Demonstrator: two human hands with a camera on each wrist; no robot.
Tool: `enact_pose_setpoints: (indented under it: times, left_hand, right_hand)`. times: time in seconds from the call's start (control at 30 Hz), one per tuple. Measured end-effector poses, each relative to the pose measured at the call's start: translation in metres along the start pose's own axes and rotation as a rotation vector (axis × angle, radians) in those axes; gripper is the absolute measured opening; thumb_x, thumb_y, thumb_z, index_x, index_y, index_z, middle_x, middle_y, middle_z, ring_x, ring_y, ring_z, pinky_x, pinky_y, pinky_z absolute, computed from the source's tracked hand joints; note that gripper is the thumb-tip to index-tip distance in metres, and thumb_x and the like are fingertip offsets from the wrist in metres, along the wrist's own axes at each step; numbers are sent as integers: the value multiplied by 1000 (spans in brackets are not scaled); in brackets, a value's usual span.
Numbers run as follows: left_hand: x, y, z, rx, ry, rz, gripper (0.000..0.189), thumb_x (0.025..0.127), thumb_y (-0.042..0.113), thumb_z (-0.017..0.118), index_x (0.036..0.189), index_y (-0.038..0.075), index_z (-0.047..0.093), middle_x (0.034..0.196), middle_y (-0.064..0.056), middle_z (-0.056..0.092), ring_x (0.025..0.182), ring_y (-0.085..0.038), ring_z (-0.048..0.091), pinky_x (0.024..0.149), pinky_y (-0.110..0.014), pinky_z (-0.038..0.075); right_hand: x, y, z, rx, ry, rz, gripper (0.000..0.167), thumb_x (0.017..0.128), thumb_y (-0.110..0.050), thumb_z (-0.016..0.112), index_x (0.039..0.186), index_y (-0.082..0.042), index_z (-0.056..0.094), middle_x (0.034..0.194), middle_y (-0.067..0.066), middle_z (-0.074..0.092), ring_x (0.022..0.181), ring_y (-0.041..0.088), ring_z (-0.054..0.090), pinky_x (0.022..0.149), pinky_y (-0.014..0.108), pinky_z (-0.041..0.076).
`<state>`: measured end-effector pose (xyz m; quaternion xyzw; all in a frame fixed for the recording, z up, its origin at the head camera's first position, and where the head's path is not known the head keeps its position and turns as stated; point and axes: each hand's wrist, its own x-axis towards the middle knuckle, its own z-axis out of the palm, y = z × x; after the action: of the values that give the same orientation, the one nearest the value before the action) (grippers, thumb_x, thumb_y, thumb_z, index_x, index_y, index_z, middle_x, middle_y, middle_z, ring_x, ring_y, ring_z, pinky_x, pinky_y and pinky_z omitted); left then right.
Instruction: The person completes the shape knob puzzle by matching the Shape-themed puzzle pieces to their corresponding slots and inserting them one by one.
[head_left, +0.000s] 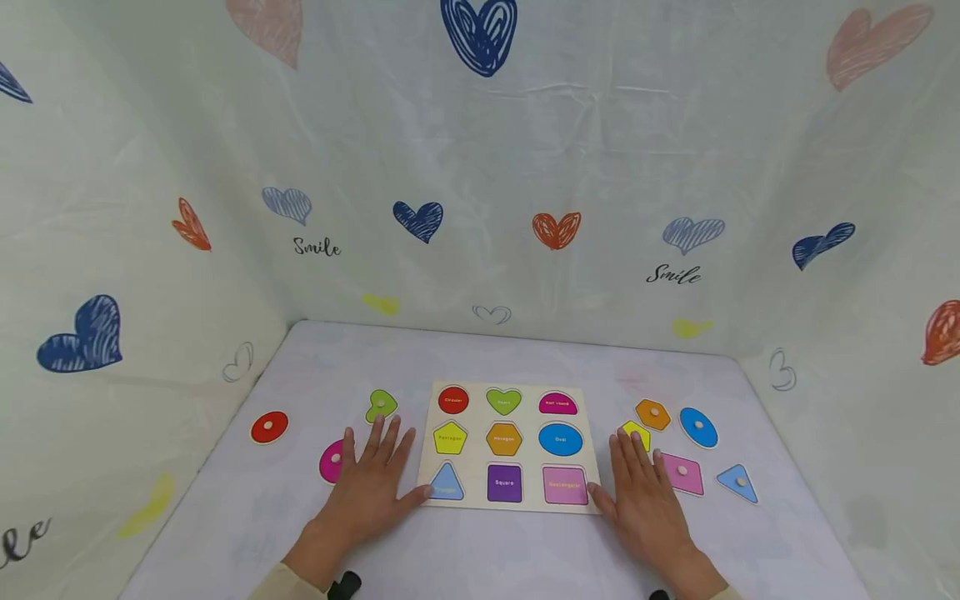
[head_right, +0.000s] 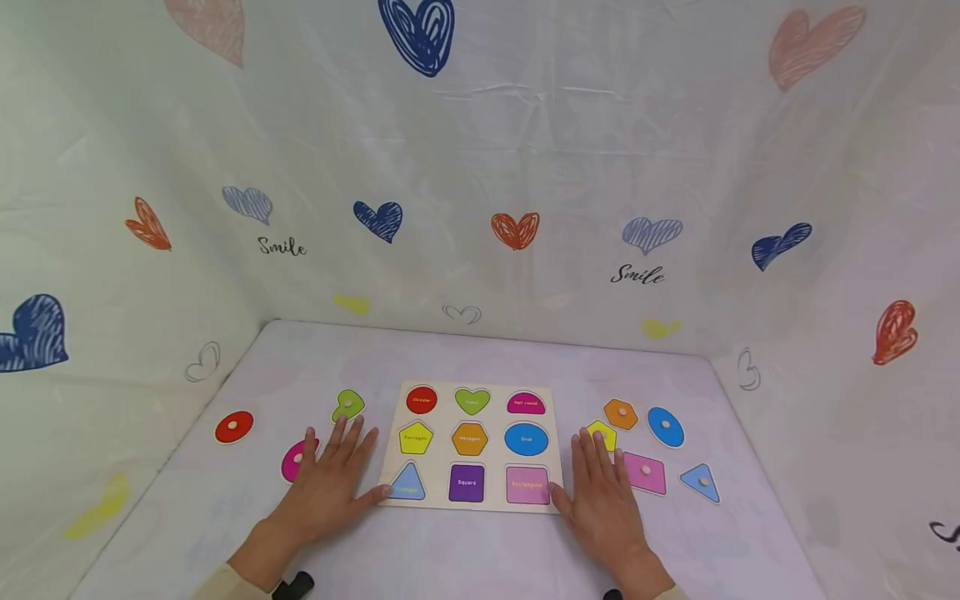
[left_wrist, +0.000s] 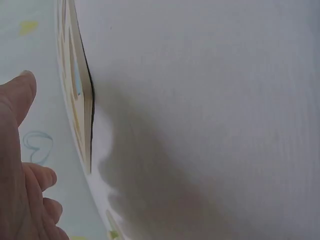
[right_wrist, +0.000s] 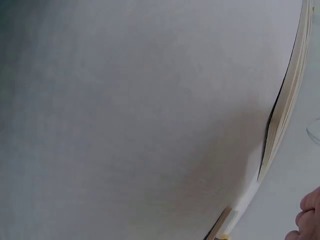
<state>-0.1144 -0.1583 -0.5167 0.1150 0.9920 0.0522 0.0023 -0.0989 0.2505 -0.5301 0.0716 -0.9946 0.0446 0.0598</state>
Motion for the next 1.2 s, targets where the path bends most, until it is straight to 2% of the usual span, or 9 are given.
enact_pose_setpoints:
  times: [0.27, 0.5, 0.9, 1.2]
  left_hand:
    - [-3, 9, 5, -20, -44, 11, 96, 91, 75, 60, 165, 17, 38, 175, -11, 27, 164, -38, 13, 127, -74, 5]
    - [-6, 11, 8, -39, -71, 14, 96, 91, 72, 64, 165, 15, 38, 174, -11, 30, 164, -38, 16, 128, -71, 7]
    - [-12, 13, 14, -95, -167, 22, 96, 93, 62, 70, 166, 11, 33, 173, -10, 32, 164, -34, 18, 130, -69, 3]
    - [-12, 17, 13, -111, -172, 27, 94, 94, 60, 69, 165, 9, 33, 172, -10, 33, 163, -33, 20, 131, -67, 7]
  right_hand:
    - [-6, -6, 1, -22, -58, -83, 86, 97, -50, 71, 161, -3, 39, 168, 19, 39, 159, 42, 29, 127, 67, 22]
    - [-12, -6, 1, -33, -112, -151, 76, 102, -46, 67, 160, -4, 42, 168, 18, 40, 158, 41, 31, 128, 64, 24]
    - [-13, -6, 2, -17, -204, -153, 72, 103, -42, 64, 159, -2, 43, 167, 19, 41, 157, 43, 31, 128, 65, 22]
    - [-13, -2, 0, -42, -237, -179, 74, 105, -47, 61, 161, -4, 41, 169, 17, 39, 159, 41, 30, 129, 63, 22]
